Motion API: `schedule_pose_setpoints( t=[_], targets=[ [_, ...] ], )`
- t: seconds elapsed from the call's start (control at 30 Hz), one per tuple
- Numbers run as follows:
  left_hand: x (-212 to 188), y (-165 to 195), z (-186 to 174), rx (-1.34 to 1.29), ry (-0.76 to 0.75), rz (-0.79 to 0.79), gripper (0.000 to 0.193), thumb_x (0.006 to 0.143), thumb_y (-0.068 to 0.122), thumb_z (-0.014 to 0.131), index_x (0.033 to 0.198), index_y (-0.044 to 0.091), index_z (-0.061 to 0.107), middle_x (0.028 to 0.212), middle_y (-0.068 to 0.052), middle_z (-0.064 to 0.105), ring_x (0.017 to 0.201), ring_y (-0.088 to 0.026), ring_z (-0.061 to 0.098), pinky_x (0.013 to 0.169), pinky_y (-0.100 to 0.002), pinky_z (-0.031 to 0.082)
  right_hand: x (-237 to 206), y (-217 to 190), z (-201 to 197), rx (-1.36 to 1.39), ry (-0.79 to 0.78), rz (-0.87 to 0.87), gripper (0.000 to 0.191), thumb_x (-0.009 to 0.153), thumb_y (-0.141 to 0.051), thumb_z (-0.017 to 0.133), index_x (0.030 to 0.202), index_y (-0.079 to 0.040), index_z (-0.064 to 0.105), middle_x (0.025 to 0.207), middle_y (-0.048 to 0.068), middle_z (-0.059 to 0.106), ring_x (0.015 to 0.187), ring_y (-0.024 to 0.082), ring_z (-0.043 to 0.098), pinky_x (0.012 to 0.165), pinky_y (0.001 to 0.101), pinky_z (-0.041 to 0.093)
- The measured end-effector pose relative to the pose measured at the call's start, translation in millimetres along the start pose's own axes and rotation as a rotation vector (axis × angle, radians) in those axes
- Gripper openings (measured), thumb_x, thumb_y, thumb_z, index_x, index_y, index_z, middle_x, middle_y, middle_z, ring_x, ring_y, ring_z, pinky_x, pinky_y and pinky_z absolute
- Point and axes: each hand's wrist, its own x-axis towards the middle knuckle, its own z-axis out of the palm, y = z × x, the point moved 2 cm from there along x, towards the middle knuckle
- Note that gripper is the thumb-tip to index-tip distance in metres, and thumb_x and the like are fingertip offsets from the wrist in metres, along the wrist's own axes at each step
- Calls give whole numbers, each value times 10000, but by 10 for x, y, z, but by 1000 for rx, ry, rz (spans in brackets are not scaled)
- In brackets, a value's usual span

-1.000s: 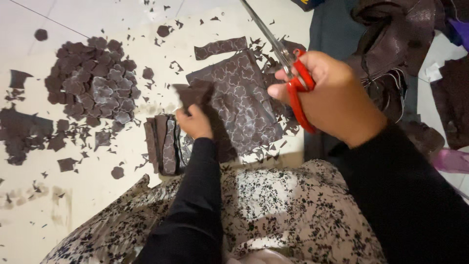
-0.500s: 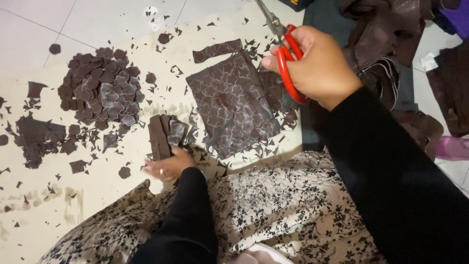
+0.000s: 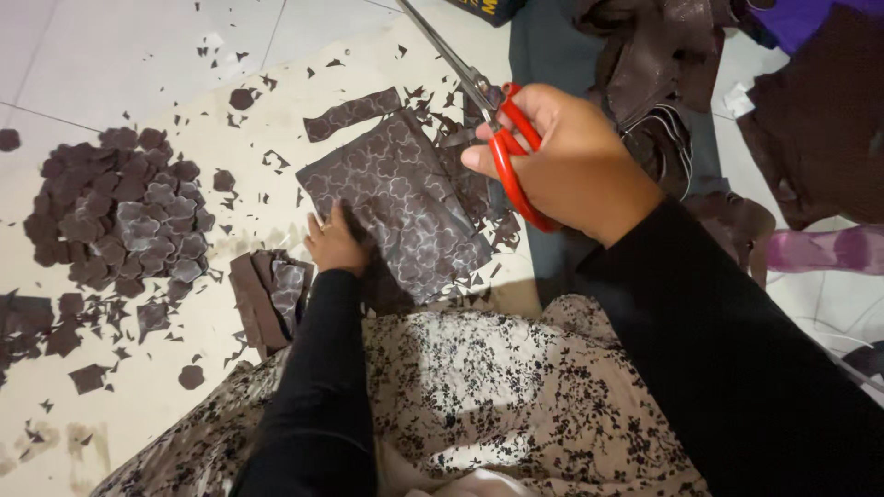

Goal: The person uses red-handled scissors to cut flower-shaped pieces from a brown patterned fabric. They hold the fabric with the left hand and cut with the right, placing finished pieces into a growing pile on the floor.

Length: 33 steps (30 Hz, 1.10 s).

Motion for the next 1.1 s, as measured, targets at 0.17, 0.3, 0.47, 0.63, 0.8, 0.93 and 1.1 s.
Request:
schedule_pose_setpoints(
  t=[0.17, 0.3, 0.47, 0.63, 0.8, 0.93, 1.1],
  targets=[
    [-20, -121, 72, 20, -107, -111, 637, 777, 415, 841, 1289, 115, 609, 1199, -157, 671, 1244, -378, 561, 1081, -531, 403, 48, -33, 30, -9, -25, 118, 388, 860, -226, 809, 1133, -10, 640, 1056, 48, 745, 677, 30, 593, 581, 207, 486],
    [-84, -46, 53, -227, 136, 76, 305, 915, 316, 773, 1131, 119, 688, 1048, -178, 696, 970, -403, 658, 824, -502, 519, 110, -57, 131, 26, -44, 80, 408, 859, -223, 825, 1150, -8, 638, 1038, 59, 733, 737, 50, 596, 640, 232, 492],
    [56, 102, -349, -414, 246, 231, 314, 936, 381, 787, 1005, 85, 708, 948, -176, 710, 881, -413, 666, 755, -478, 532, 153, -107, 218, 20, -60, -101, 421, 864, -228, 834, 1151, 5, 633, 1029, 50, 735, 897, 71, 680, 811, 240, 550],
    [363, 417, -923, -387, -104, 152, 499, 745, 413, 912, 906, 8, 670, 811, -152, 687, 766, -328, 660, 720, -423, 522, 149, -160, 250, -37, -13, -70, 399, 828, -242, 869, 1043, 15, 652, 913, 50, 718, 817, 92, 637, 744, 264, 532],
    [508, 779, -1693, -497, -334, 278, 334, 735, 283, 901, 915, 48, 748, 828, -60, 731, 775, -189, 675, 746, -348, 539, 168, -189, 215, -7, -19, -154, 415, 832, -240, 875, 1072, 7, 644, 922, 34, 725, 838, 88, 655, 776, 262, 536],
    [419, 993, -2450, -426, -365, 436, 263, 798, 253, 855, 945, 56, 761, 824, -58, 752, 763, -166, 672, 743, -320, 536, 216, -159, 220, 157, -21, -218, 463, 835, -194, 874, 1168, 12, 628, 1053, 36, 721, 954, 77, 662, 875, 250, 536],
    [80, 1163, -3132, -498, -231, 546, 217, 903, 265, 780, 962, 57, 756, 843, -49, 740, 766, -131, 651, 719, -296, 528, 158, -204, 129, 280, -142, -391, 508, 845, -111, 848, 1267, 8, 590, 1216, 34, 677, 1099, 82, 626, 986, 253, 504]
  ],
)
